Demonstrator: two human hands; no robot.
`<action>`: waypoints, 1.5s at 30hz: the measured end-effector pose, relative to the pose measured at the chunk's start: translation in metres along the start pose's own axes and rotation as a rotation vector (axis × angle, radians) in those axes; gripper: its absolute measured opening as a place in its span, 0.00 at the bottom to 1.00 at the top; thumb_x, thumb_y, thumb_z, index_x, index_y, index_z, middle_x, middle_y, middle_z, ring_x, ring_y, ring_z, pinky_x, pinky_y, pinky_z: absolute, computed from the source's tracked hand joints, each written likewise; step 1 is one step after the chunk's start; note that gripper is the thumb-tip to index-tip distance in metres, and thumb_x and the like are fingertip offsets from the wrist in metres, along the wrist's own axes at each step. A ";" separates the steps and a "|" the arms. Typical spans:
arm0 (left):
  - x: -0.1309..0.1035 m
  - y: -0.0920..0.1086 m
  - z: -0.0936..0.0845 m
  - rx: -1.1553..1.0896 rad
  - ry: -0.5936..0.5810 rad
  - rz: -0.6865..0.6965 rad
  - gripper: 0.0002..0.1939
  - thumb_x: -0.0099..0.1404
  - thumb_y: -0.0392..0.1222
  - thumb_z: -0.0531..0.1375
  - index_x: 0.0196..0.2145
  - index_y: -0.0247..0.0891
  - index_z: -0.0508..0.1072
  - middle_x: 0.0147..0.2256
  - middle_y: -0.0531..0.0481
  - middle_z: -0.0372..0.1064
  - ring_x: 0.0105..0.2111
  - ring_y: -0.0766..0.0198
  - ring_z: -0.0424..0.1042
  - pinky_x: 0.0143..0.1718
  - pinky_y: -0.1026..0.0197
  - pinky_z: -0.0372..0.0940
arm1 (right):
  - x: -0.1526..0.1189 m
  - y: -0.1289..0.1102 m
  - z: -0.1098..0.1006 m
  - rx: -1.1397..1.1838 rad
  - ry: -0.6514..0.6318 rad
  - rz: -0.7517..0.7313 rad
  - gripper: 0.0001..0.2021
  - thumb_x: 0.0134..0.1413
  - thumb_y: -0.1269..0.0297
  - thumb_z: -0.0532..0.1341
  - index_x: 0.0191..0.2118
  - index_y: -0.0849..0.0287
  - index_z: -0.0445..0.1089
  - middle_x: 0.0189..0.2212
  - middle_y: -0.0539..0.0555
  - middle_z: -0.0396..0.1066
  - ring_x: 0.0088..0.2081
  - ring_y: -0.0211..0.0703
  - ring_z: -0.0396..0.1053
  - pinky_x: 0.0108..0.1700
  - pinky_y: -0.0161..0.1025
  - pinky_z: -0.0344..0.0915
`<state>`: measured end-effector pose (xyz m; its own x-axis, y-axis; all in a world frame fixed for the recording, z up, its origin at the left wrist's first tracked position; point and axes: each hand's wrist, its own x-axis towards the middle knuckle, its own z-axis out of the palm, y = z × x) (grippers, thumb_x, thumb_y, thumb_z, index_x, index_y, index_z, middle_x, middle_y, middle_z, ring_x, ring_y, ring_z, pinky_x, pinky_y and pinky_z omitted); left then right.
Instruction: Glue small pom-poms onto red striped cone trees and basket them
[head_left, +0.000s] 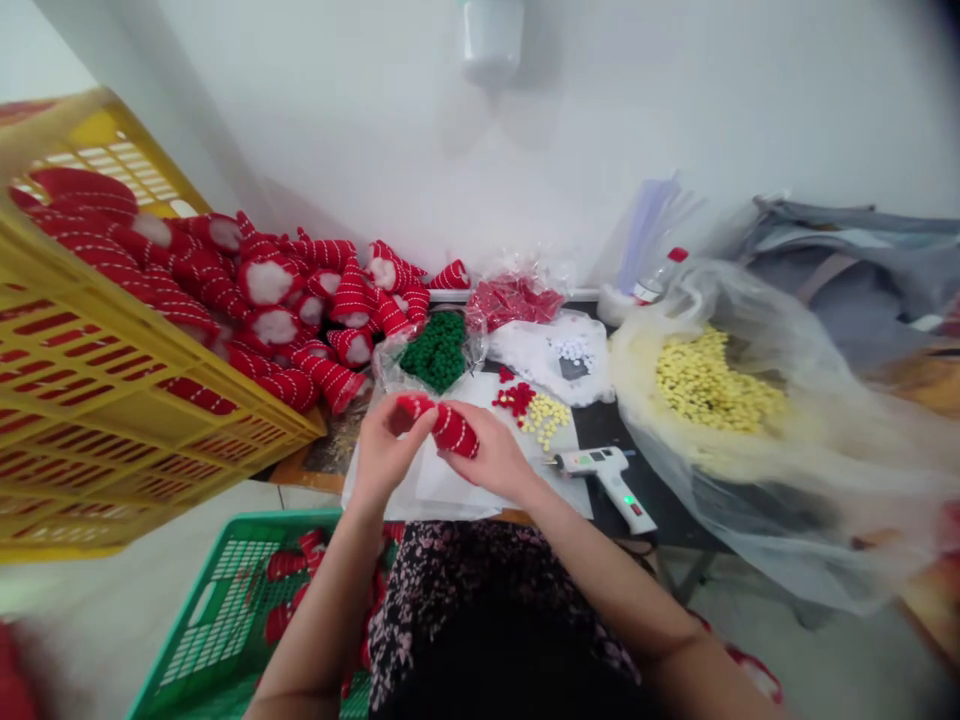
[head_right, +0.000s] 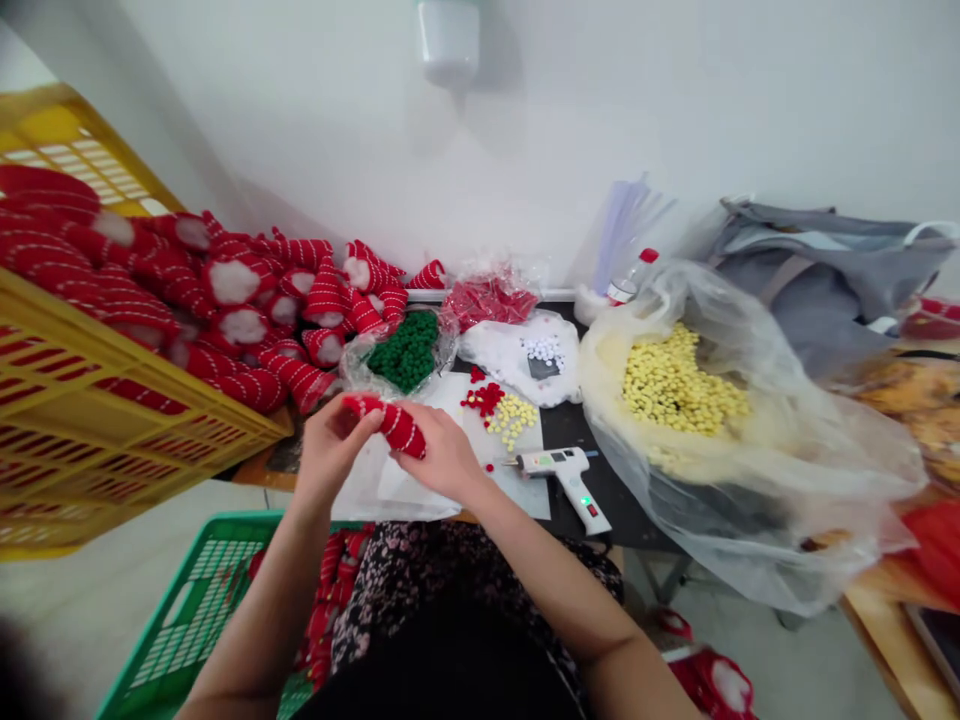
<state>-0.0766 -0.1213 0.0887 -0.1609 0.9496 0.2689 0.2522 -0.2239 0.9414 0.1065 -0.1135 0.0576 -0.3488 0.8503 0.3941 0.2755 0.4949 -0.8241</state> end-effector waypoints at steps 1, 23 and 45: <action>0.005 -0.006 0.006 -0.051 -0.036 -0.041 0.22 0.61 0.58 0.67 0.44 0.38 0.78 0.37 0.45 0.78 0.37 0.57 0.78 0.40 0.57 0.73 | 0.002 0.008 0.000 0.125 0.016 0.096 0.28 0.54 0.59 0.70 0.60 0.54 0.69 0.55 0.59 0.76 0.55 0.57 0.75 0.60 0.56 0.70; 0.026 -0.049 0.092 -0.031 -0.071 -0.114 0.25 0.52 0.52 0.71 0.38 0.42 0.62 0.34 0.53 0.68 0.33 0.63 0.70 0.38 0.61 0.64 | -0.023 0.045 -0.030 0.050 0.209 0.325 0.24 0.58 0.55 0.63 0.58 0.54 0.65 0.49 0.60 0.74 0.48 0.53 0.74 0.45 0.48 0.74; 0.056 -0.070 0.093 -0.540 -0.224 -0.585 0.20 0.54 0.51 0.73 0.36 0.38 0.71 0.29 0.51 0.74 0.27 0.63 0.74 0.32 0.61 0.70 | -0.160 0.054 -0.123 -0.287 0.441 0.787 0.14 0.44 0.51 0.65 0.34 0.55 0.72 0.23 0.51 0.74 0.26 0.49 0.72 0.31 0.43 0.66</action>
<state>-0.0145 -0.0319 0.0189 0.0843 0.9538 -0.2885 -0.3160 0.3002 0.9000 0.2874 -0.2012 0.0003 0.3854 0.9204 -0.0657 0.5180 -0.2747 -0.8101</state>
